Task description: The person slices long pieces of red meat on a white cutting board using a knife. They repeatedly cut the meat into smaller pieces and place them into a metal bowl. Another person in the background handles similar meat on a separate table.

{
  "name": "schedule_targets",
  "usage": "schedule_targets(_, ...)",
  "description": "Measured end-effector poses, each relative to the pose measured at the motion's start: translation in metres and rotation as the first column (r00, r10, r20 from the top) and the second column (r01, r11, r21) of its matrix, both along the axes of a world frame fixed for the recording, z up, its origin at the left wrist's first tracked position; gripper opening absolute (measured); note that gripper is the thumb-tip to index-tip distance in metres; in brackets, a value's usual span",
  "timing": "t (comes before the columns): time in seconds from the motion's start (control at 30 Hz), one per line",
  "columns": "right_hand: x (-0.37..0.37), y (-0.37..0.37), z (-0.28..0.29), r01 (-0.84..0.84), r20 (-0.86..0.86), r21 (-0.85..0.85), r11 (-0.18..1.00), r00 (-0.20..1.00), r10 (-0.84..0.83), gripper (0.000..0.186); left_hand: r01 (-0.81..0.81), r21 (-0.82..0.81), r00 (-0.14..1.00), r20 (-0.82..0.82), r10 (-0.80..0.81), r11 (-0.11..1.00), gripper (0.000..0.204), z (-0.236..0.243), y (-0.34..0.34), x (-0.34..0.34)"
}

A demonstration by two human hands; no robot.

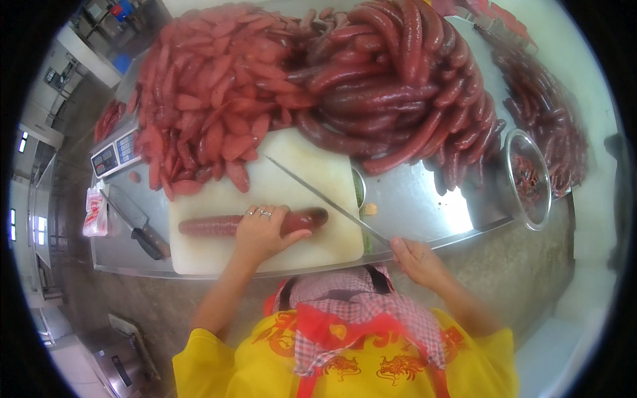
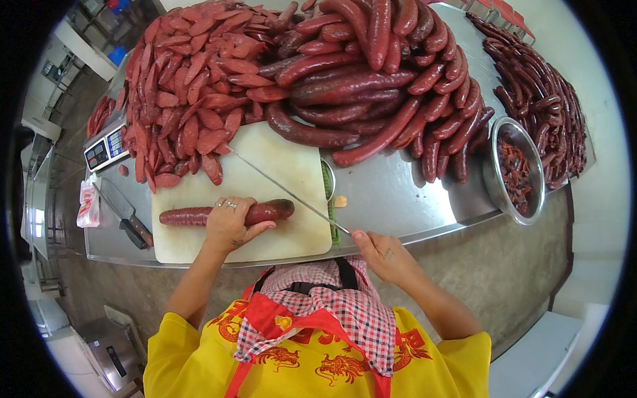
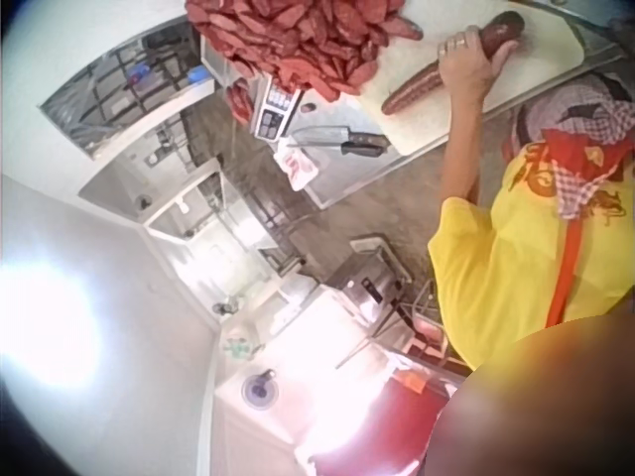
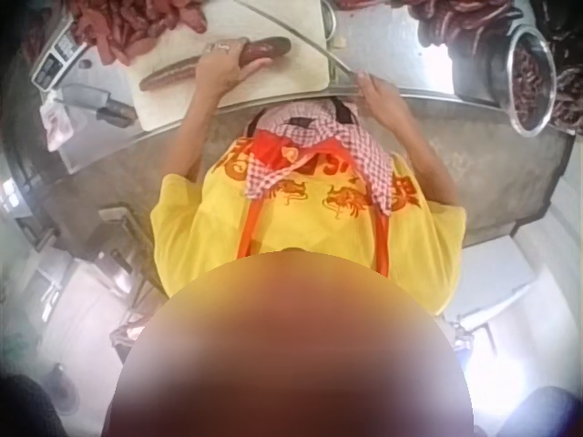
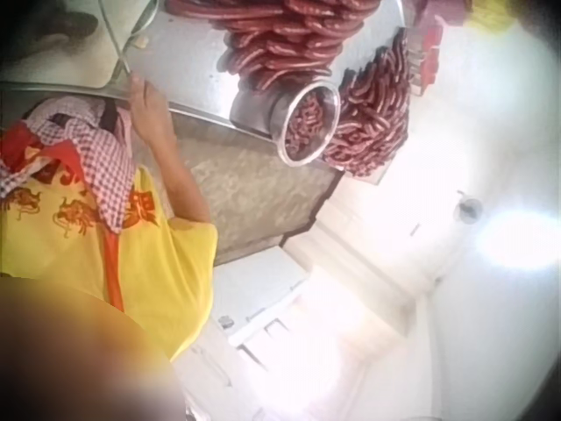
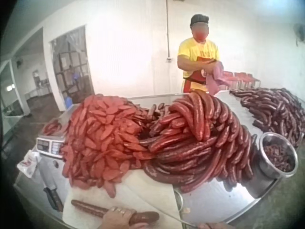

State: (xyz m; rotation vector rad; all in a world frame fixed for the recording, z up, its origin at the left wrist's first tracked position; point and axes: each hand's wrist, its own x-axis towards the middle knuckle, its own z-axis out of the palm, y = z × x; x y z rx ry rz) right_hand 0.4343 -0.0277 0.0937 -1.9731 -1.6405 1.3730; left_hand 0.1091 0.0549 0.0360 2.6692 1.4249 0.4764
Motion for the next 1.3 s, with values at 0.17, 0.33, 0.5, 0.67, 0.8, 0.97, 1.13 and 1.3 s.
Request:
schedule_targets(0.17,0.007,0.007,0.016,-0.131,0.196,-0.04,0.991,0.971,0.136,0.06,0.107,0.128,0.987,0.109,-0.121,0.986,0.055,-0.002,-0.009,0.011)
schedule_targets(0.33,0.018,0.003,0.037,-0.271,0.296,-0.01,0.963,0.919,0.262,0.058,0.021,0.318,0.949,0.291,-0.119,0.948,0.043,-0.013,-0.022,0.018)
schedule_targets(0.5,0.046,-0.007,0.073,-0.34,0.393,-0.103,0.935,0.849,0.352,0.056,0.025,0.326,0.935,0.328,-0.138,0.945,0.04,-0.021,-0.022,0.018)
schedule_targets(0.67,0.026,0.016,0.059,-0.438,0.381,-0.063,0.897,0.82,0.427,0.054,-0.03,0.288,0.936,0.345,-0.074,0.957,0.03,-0.015,-0.022,0.022)
schedule_targets(0.8,-0.039,0.059,-0.011,-0.573,0.26,0.079,0.816,0.802,0.538,0.058,-0.01,0.261,0.93,0.356,-0.087,0.965,0.036,-0.014,-0.027,0.021)
schedule_targets(0.97,-0.044,0.058,-0.006,-0.408,0.146,-0.037,0.912,0.901,0.409,0.058,-0.016,0.279,0.921,0.377,-0.095,0.96,0.035,-0.017,-0.027,0.019)
schedule_targets(1.13,0.019,-0.005,0.079,-0.324,0.391,-0.322,0.889,0.81,0.437,0.048,-0.035,0.314,0.913,0.396,-0.097,0.949,0.036,-0.017,-0.024,0.02)
schedule_targets(1.3,-0.007,0.012,0.034,-0.539,0.215,0.206,0.817,0.839,0.5,0.051,-0.042,0.256,0.902,0.425,-0.073,0.966,0.034,-0.014,-0.025,0.021)
